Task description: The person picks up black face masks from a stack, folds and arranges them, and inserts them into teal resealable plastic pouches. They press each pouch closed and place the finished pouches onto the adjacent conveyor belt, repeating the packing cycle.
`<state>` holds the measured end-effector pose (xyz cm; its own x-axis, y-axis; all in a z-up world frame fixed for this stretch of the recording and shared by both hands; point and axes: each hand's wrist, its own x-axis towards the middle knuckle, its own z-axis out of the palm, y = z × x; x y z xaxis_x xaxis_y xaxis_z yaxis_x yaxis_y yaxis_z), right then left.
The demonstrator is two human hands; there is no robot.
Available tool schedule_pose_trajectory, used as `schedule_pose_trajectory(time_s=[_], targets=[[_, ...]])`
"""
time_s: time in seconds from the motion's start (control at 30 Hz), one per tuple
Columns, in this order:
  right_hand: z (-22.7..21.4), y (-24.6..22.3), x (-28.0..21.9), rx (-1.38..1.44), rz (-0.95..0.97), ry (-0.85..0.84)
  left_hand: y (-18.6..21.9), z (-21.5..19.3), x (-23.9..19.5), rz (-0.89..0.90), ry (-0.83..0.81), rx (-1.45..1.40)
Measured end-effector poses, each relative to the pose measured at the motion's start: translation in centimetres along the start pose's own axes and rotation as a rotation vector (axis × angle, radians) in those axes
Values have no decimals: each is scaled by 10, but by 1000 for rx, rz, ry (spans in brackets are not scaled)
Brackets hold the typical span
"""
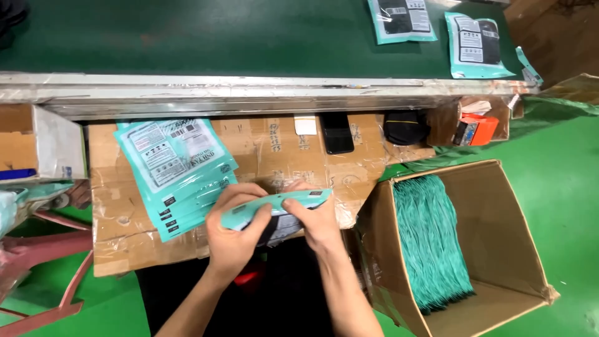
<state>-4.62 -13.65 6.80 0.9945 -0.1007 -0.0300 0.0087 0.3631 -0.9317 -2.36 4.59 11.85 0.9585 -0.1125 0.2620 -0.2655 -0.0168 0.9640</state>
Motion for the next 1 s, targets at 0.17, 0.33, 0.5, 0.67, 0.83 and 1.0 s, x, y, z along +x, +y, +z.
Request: schedule_pose_trajectory(time_s=[0.17,0.33,0.5,0.67,0.83,1.0], targets=[[-7,-22,11,-483,69,-177,-28,-27,10,-59,110,-51],[-81,-18,67,-376,-7,193,-64,-85,8,-155,171,-154],[-19,-39,102,-87,-70,158,-152,-152,12,-8,402,491],[53,71,122,-536,37,-72,-197,-168,50,-181,319,355],[80,88,91,-732,59,-337,-176,-156,68,-303,204,335],[22,104,93,-361,193,-10,-62,-141,80,246,282,676]])
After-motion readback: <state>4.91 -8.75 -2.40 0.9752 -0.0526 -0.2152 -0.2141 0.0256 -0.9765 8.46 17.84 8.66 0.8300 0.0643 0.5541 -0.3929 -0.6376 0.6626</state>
